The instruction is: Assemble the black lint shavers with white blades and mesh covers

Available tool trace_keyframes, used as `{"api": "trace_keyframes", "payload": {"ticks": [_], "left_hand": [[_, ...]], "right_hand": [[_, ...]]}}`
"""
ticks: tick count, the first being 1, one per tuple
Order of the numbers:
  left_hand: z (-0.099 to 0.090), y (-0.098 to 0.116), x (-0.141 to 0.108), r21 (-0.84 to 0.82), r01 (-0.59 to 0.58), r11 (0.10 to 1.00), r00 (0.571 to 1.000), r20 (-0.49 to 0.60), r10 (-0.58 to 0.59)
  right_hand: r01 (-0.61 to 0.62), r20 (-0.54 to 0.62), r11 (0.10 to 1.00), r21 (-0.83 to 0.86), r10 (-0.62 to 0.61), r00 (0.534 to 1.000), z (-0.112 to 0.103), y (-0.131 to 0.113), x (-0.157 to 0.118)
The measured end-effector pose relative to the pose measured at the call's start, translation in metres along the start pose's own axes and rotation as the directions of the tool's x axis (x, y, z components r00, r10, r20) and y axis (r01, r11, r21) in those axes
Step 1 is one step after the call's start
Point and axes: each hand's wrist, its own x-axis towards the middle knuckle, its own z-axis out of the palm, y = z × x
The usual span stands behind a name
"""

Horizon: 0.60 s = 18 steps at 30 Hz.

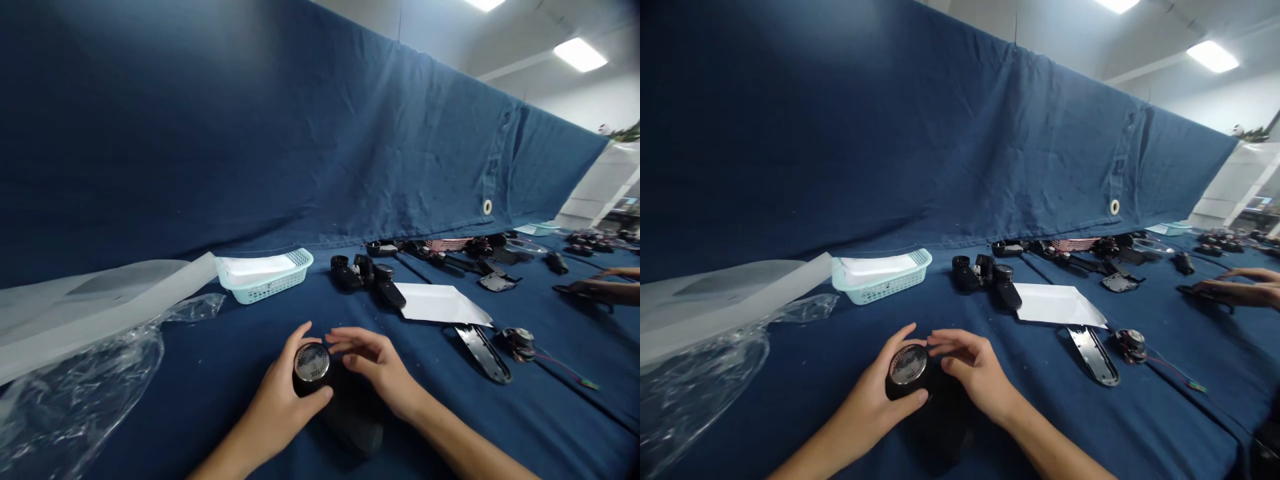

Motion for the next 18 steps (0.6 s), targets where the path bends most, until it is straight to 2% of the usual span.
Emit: {"api": "trace_keyframes", "payload": {"ticks": [3, 5, 7, 10, 12, 14, 15, 16, 18], "left_hand": [[0.000, 0.007, 0.002, -0.048, -0.039, 0.998, 0.998, -0.051, 0.037], [0.001, 0.009, 0.001, -0.011, -0.101, 0.995, 0.989, -0.111, 0.100], [0.002, 0.010, -0.002, 0.066, -0.179, 0.982, 0.966, -0.178, 0.188], [0.004, 0.007, -0.007, 0.152, -0.298, 0.942, 0.923, -0.204, 0.325], [0.005, 0.005, -0.009, 0.171, -0.385, 0.907, 0.891, -0.187, 0.414], [0.005, 0.002, -0.009, 0.205, -0.446, 0.871, 0.858, -0.178, 0.482], [0.005, 0.001, -0.008, 0.233, -0.458, 0.858, 0.848, -0.173, 0.500], [0.005, 0.000, -0.007, 0.264, -0.455, 0.851, 0.847, -0.169, 0.505], [0.006, -0.001, -0.005, 0.319, -0.412, 0.853, 0.865, -0.159, 0.477]], "right_hand": [[-0.091, -0.047, 0.982, 0.164, 0.100, 0.994, 0.002, 0.000, 0.000], [-0.180, -0.047, 0.961, 0.209, 0.194, 0.980, 0.003, 0.000, 0.000], [-0.278, 0.002, 0.930, 0.238, 0.286, 0.958, 0.003, -0.001, -0.002], [-0.452, 0.231, 0.793, 0.408, 0.389, 0.892, 0.003, -0.006, -0.007], [-0.572, 0.440, 0.652, 0.497, 0.379, 0.814, 0.003, -0.009, -0.010], [-0.643, 0.563, 0.579, 0.501, 0.347, 0.750, 0.003, -0.010, -0.011], [-0.648, 0.575, 0.578, 0.496, 0.340, 0.744, 0.003, -0.010, -0.011], [-0.628, 0.555, 0.598, 0.498, 0.337, 0.761, 0.003, -0.010, -0.011], [-0.527, 0.429, 0.686, 0.502, 0.331, 0.840, 0.004, -0.009, -0.010]]}}
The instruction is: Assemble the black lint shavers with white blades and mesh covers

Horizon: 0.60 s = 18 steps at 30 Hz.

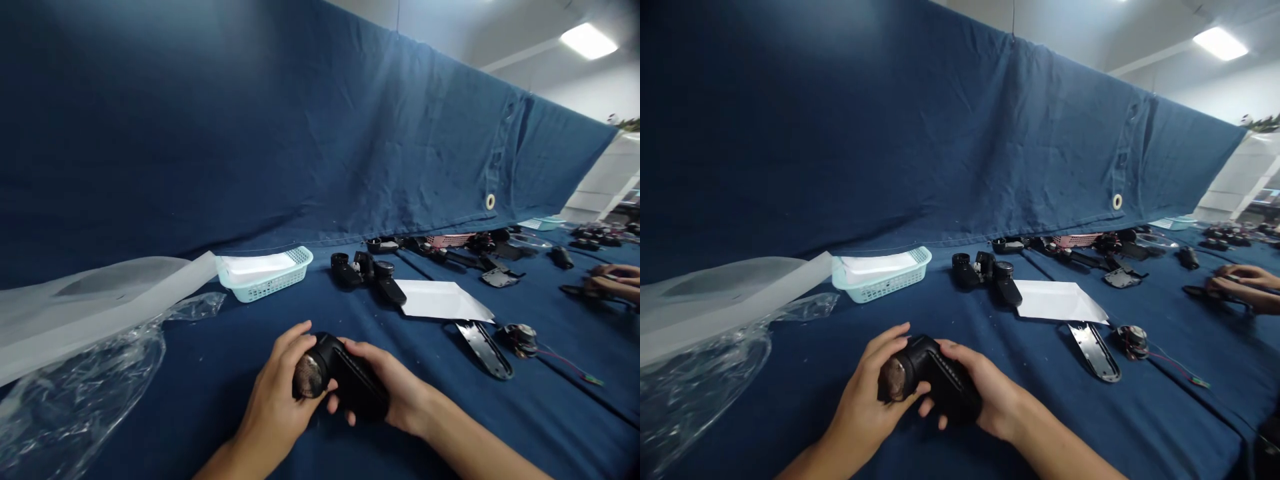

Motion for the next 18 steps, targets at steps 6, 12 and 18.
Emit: {"api": "trace_keyframes", "payload": {"ticks": [6, 12, 18], "left_hand": [[-0.001, 0.009, 0.003, 0.056, 0.164, 0.985, 0.983, 0.075, -0.168], [-0.007, 0.010, 0.005, 0.043, 0.154, 0.987, 0.985, 0.070, -0.156], [-0.006, 0.010, 0.004, 0.000, 0.152, 0.988, 0.985, 0.083, -0.151]], "right_hand": [[0.169, -0.229, 0.916, -0.363, -0.264, 0.937, 0.005, 0.000, 0.000], [0.222, -0.104, 0.806, -0.549, -0.329, 0.938, 0.006, -0.002, -0.004], [0.220, -0.102, 0.852, -0.474, -0.301, 0.948, 0.001, -0.008, -0.005]]}}
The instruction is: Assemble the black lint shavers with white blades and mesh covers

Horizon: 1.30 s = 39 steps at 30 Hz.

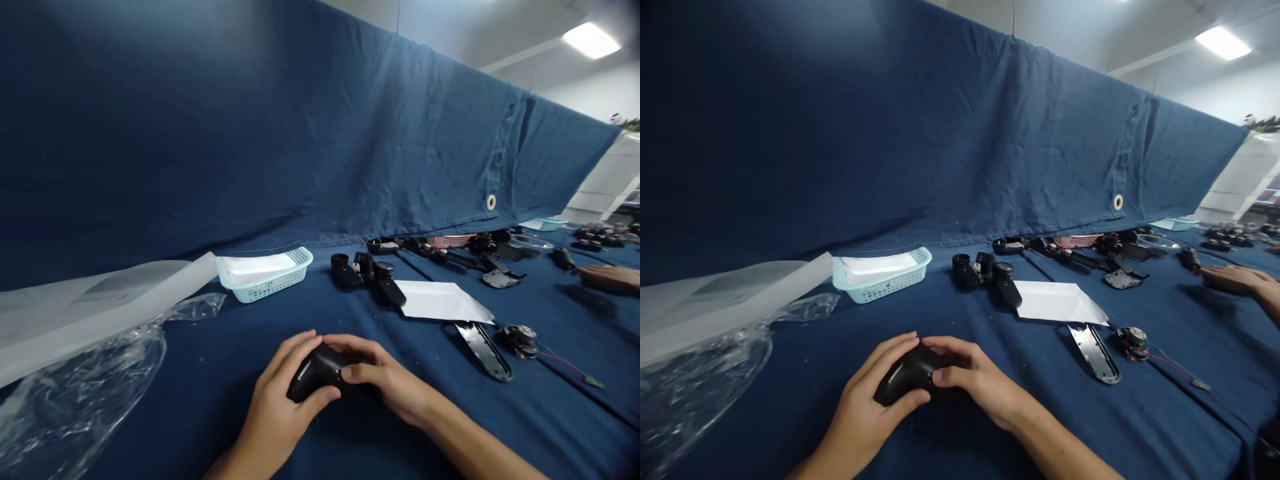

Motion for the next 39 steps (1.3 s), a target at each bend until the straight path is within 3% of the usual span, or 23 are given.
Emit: {"api": "trace_keyframes", "payload": {"ticks": [9, 18, 23, 27, 39], "left_hand": [[0.002, -0.003, 0.000, 0.045, -0.005, 0.999, 1.000, 0.007, 0.005], [-0.011, 0.018, -0.014, 0.305, -0.039, 0.952, 0.992, 0.127, 0.000], [-0.015, 0.031, -0.038, 0.401, 0.011, 0.916, 0.990, 0.125, -0.067], [-0.013, 0.030, -0.051, 0.426, -0.002, 0.905, 0.993, 0.107, -0.048], [-0.016, 0.028, -0.056, 0.464, -0.067, 0.883, 0.989, 0.148, -0.003]], "right_hand": [[0.082, 0.030, 0.984, -0.161, -0.078, 0.997, -0.002, 0.002, 0.001], [0.173, 0.134, 0.931, -0.322, -0.136, 0.982, 0.004, 0.000, -0.008], [0.244, 0.254, 0.904, -0.351, -0.159, 0.954, 0.011, 0.004, -0.013], [0.305, 0.315, 0.864, -0.401, -0.183, 0.931, 0.015, 0.004, -0.017], [0.490, 0.416, 0.727, -0.481, -0.302, 0.858, 0.019, -0.002, -0.017]]}}
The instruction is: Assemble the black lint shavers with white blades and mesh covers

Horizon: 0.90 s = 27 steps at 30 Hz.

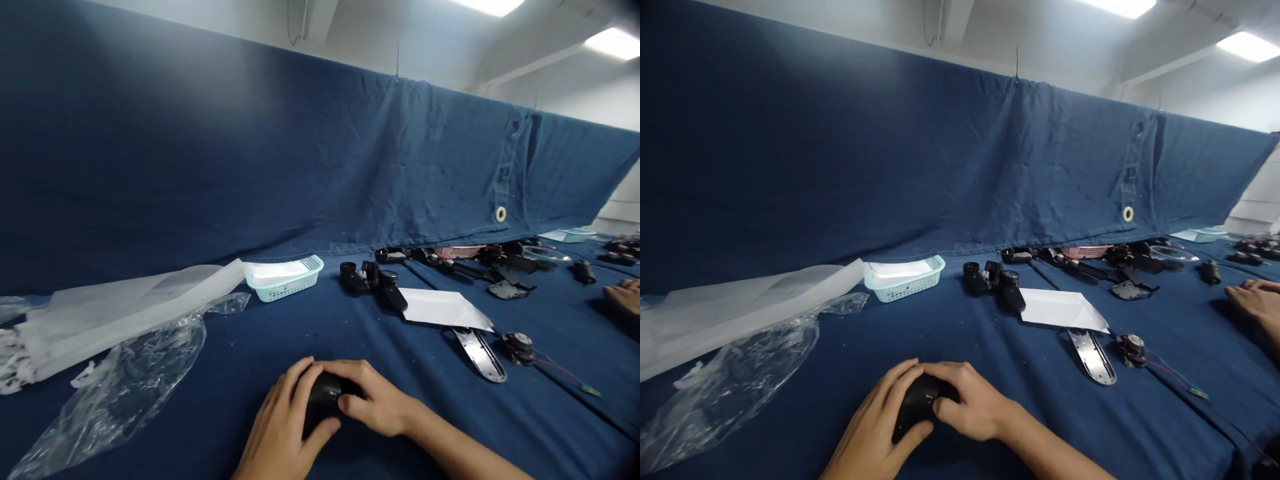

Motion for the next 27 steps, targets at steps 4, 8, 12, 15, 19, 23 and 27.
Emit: {"api": "trace_keyframes", "payload": {"ticks": [4, 8, 12, 15, 19, 23, 27], "left_hand": [[-0.0021, 0.0042, 0.0007, 0.017, 0.009, 1.000, 1.000, 0.023, -0.009], [-0.0025, 0.0058, 0.0013, 0.022, -0.001, 1.000, 1.000, 0.025, 0.000], [-0.0021, 0.0054, 0.0003, 0.038, -0.020, 0.999, 1.000, 0.025, 0.019], [-0.0013, 0.0053, -0.0001, 0.043, -0.029, 0.999, 0.999, 0.025, 0.028], [-0.0010, 0.0061, 0.0009, 0.044, -0.026, 0.999, 0.999, 0.027, 0.025], [-0.0024, 0.0074, 0.0018, 0.050, -0.020, 0.999, 0.999, 0.033, 0.019], [-0.0015, 0.0067, 0.0013, 0.053, -0.014, 0.999, 0.999, 0.031, 0.012]], "right_hand": [[0.003, -0.015, 1.000, -0.006, -0.003, 1.000, 0.0013, -0.0007, 0.0004], [0.005, -0.026, 1.000, -0.005, -0.005, 1.000, 0.0014, 0.0007, 0.0010], [0.010, -0.033, 1.000, -0.017, -0.010, 0.999, 0.0023, 0.0027, 0.0011], [0.013, -0.035, 1.000, -0.007, -0.014, 0.999, 0.0030, 0.0040, 0.0009], [0.009, -0.042, 1.000, 0.016, -0.008, 0.999, 0.0035, 0.0049, 0.0007], [0.005, -0.051, 1.000, 0.009, -0.004, 0.999, 0.0035, 0.0039, 0.0005], [0.012, -0.031, 1.000, 0.015, -0.012, 0.999, 0.0023, 0.0015, 0.0004]]}}
